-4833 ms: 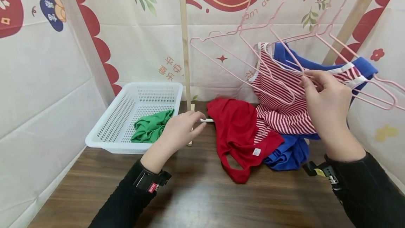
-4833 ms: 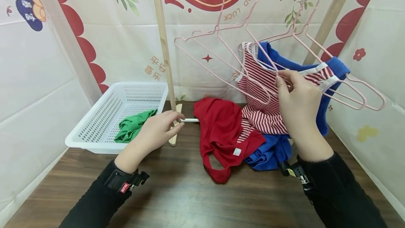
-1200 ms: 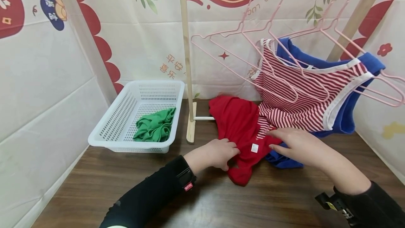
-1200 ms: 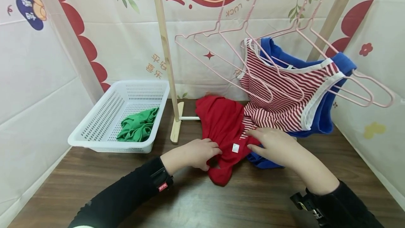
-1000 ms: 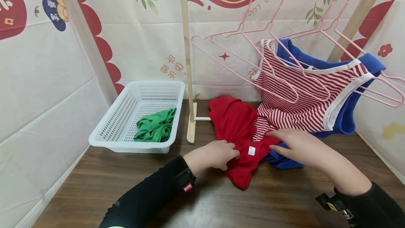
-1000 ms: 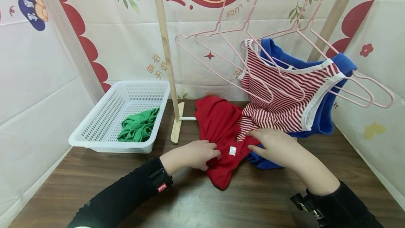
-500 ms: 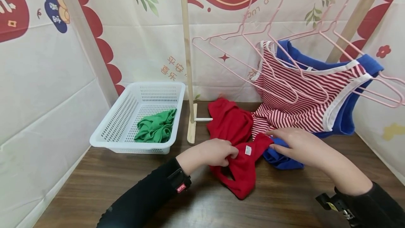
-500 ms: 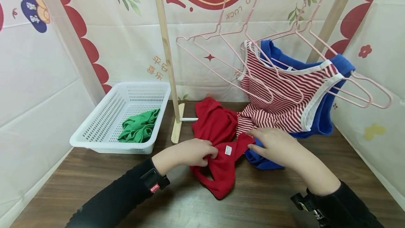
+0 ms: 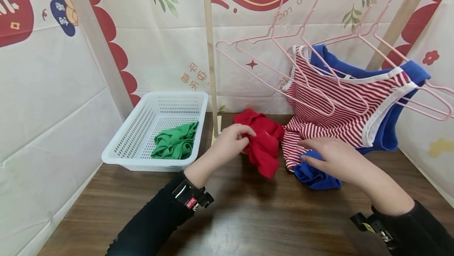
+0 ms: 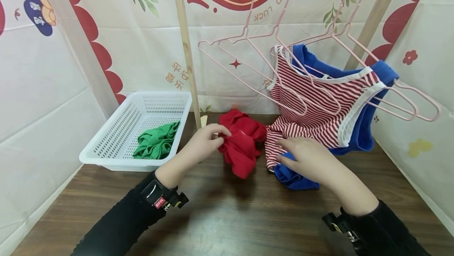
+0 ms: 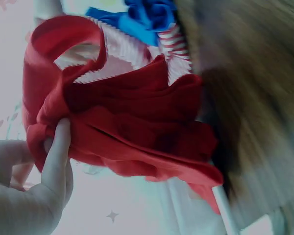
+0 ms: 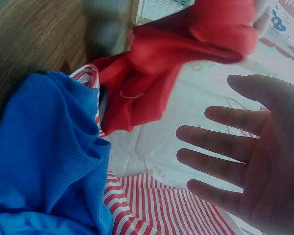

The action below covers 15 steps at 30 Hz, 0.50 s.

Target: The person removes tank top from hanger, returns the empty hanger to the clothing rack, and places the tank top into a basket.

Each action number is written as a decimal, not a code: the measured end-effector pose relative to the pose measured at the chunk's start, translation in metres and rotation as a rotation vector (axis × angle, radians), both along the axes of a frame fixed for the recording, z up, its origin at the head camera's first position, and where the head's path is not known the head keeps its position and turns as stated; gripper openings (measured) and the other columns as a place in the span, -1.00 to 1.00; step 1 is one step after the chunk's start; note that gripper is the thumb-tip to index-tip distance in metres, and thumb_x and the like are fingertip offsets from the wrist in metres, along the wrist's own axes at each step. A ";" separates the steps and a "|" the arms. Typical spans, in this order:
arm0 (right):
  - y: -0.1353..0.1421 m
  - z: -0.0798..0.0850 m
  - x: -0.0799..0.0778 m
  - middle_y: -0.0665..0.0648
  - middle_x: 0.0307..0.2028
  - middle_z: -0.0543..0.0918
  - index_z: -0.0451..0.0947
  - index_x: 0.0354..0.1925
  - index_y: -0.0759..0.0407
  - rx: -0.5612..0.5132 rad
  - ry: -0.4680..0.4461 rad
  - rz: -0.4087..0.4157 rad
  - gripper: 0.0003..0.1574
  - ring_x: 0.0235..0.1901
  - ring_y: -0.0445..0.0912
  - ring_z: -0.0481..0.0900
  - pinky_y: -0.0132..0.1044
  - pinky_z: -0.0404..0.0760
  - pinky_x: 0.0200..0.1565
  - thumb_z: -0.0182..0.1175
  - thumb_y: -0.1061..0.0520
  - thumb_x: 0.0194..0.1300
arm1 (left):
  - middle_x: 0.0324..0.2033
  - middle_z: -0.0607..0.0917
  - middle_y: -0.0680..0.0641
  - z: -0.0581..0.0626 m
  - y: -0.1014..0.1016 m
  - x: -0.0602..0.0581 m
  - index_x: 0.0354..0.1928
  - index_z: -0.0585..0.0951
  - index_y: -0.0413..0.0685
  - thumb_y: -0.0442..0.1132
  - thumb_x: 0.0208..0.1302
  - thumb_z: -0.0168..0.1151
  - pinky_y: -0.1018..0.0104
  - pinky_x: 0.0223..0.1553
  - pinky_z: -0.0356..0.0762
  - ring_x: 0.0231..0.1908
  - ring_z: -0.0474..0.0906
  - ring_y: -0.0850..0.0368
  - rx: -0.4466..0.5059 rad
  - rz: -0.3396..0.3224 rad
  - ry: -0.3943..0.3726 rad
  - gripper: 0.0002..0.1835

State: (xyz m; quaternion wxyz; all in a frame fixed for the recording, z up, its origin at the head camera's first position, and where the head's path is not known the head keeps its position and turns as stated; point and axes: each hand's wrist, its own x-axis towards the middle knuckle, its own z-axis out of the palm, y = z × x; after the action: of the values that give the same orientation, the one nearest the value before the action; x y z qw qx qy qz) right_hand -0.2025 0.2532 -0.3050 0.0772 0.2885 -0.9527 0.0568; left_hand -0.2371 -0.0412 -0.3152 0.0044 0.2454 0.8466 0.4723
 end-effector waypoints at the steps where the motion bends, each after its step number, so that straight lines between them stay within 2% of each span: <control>1: -0.001 0.000 0.000 0.20 -0.03 0.66 0.57 0.11 0.22 -0.003 0.002 0.000 -0.51 -0.03 0.11 0.61 0.14 0.50 0.02 0.27 0.00 0.30 | -0.07 0.56 -0.10 0.003 -0.001 0.002 -0.09 0.66 -0.13 -0.47 0.33 0.01 0.30 -0.33 0.61 -0.42 0.57 0.10 0.072 0.011 -0.031 -0.73; 3: -0.001 0.001 0.000 0.18 -0.06 0.67 0.58 0.10 0.23 -0.009 0.004 0.001 -0.52 -0.06 0.09 0.62 0.13 0.51 0.00 0.28 0.01 0.29 | -0.10 0.56 -0.13 0.011 -0.003 0.004 -0.06 0.63 -0.19 -0.48 0.34 -0.02 0.26 -0.35 0.64 -0.44 0.57 0.10 0.196 0.015 -0.066 -0.73; 5: -0.003 0.003 0.001 0.18 -0.07 0.67 0.57 0.10 0.24 -0.010 0.001 -0.004 -0.52 -0.07 0.08 0.62 0.12 0.52 -0.01 0.28 0.02 0.29 | -0.12 0.57 -0.14 0.020 -0.005 0.008 -0.04 0.61 -0.21 -0.48 0.35 -0.03 0.23 -0.34 0.65 -0.43 0.56 0.12 0.285 0.025 -0.067 -0.73; 10: -0.005 0.005 0.001 0.19 -0.04 0.66 0.57 0.11 0.25 -0.007 -0.010 -0.008 -0.50 -0.05 0.08 0.62 0.13 0.52 0.01 0.27 0.00 0.30 | -0.06 0.56 -0.08 0.040 -0.009 0.018 -0.02 0.60 -0.17 -0.45 0.37 -0.01 0.27 -0.30 0.61 -0.40 0.53 0.14 0.411 0.097 0.032 -0.74; 12: -0.006 0.005 0.001 0.20 -0.04 0.66 0.57 0.11 0.26 -0.009 -0.015 -0.004 -0.49 -0.05 0.09 0.62 0.14 0.51 0.01 0.27 -0.01 0.31 | -0.05 0.55 -0.08 0.045 -0.010 0.019 -0.01 0.60 -0.18 -0.44 0.39 0.00 0.29 -0.26 0.60 -0.37 0.55 0.11 0.458 0.125 0.079 -0.75; 15: -0.007 0.004 -0.001 0.21 -0.04 0.66 0.56 0.12 0.27 -0.014 -0.023 -0.001 -0.49 -0.05 0.11 0.62 0.15 0.51 0.01 0.26 0.00 0.31 | -0.01 0.54 -0.09 0.047 -0.010 0.017 0.02 0.59 -0.22 -0.43 0.41 -0.01 0.27 -0.16 0.62 -0.25 0.61 0.08 0.531 0.149 0.105 -0.75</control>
State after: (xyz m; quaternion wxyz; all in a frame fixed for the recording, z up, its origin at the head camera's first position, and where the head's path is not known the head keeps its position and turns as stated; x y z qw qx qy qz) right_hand -0.2039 0.2457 -0.3013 0.0681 0.2867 -0.9533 0.0668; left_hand -0.2205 -0.0510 -0.2683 -0.1388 0.1990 0.7082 0.6630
